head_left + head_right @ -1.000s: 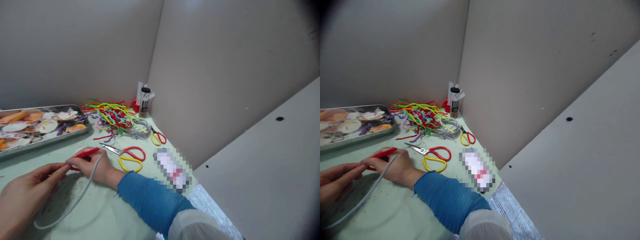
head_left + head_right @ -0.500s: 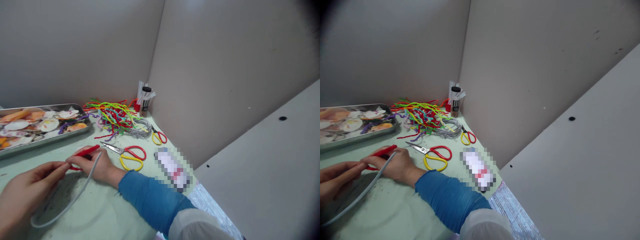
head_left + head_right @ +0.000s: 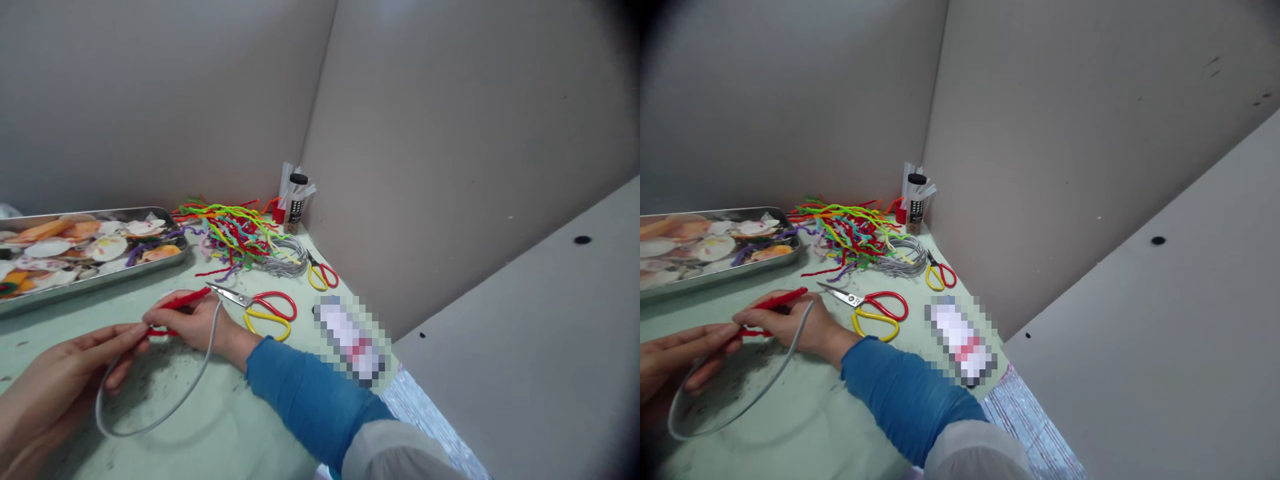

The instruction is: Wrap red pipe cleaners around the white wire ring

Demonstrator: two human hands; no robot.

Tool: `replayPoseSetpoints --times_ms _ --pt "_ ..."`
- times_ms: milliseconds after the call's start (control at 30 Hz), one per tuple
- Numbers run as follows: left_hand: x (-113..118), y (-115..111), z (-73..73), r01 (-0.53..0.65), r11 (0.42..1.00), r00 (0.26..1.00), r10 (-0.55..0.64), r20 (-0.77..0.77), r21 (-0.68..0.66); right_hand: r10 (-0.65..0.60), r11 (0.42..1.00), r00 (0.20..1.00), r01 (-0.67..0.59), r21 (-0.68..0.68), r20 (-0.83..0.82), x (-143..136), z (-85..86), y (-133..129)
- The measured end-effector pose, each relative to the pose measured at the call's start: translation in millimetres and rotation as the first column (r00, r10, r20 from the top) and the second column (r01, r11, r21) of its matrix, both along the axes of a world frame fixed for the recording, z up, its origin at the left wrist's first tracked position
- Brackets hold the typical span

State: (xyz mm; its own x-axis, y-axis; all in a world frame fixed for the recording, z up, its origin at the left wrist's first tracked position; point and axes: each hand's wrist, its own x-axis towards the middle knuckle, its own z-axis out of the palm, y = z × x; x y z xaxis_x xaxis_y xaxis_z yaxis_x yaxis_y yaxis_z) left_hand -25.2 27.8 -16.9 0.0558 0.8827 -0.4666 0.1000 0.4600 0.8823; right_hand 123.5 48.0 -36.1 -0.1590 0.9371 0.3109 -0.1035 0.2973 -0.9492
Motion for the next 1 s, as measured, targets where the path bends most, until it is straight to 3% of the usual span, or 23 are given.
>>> replayPoseSetpoints --times_ms 100,233,333,433,567,800,1000 --pt "-4 2 -3.0 0.051 0.994 0.986 -0.035 0.162 -0.098 0.017 1.000 0.999 -0.017 0.005 -0.038 1 -1.9 1" --pt "0 0 6.8 0.050 0.990 0.974 -0.019 0.227 -0.131 0.016 1.000 0.999 -0.015 0.013 -0.034 2 0.0 1" --pt "5 -3 15.4 0.013 0.989 0.968 0.024 0.249 -0.147 0.006 0.995 0.999 -0.011 -0.098 -0.049 1 4.0 -1" --pt "6 -6 17.3 0.030 0.994 0.941 0.008 0.339 -0.108 0.022 0.984 0.997 -0.033 -0.174 -0.069 1 8.7 -4" --pt "4 -8 13.6 0.094 0.995 0.911 -0.073 0.405 -0.031 0.022 0.991 0.998 -0.030 -0.130 -0.063 3 11.5 -7" --pt "6 -6 14.3 0.013 0.998 0.901 -0.041 0.431 0.067 0.072 0.975 0.989 -0.096 -0.199 -0.127 5 6.3 -6" --pt "6 -7 14.5 -0.009 0.994 0.919 -0.036 0.393 0.113 0.057 0.978 0.990 -0.081 -0.193 -0.128 6 6.4 -8"
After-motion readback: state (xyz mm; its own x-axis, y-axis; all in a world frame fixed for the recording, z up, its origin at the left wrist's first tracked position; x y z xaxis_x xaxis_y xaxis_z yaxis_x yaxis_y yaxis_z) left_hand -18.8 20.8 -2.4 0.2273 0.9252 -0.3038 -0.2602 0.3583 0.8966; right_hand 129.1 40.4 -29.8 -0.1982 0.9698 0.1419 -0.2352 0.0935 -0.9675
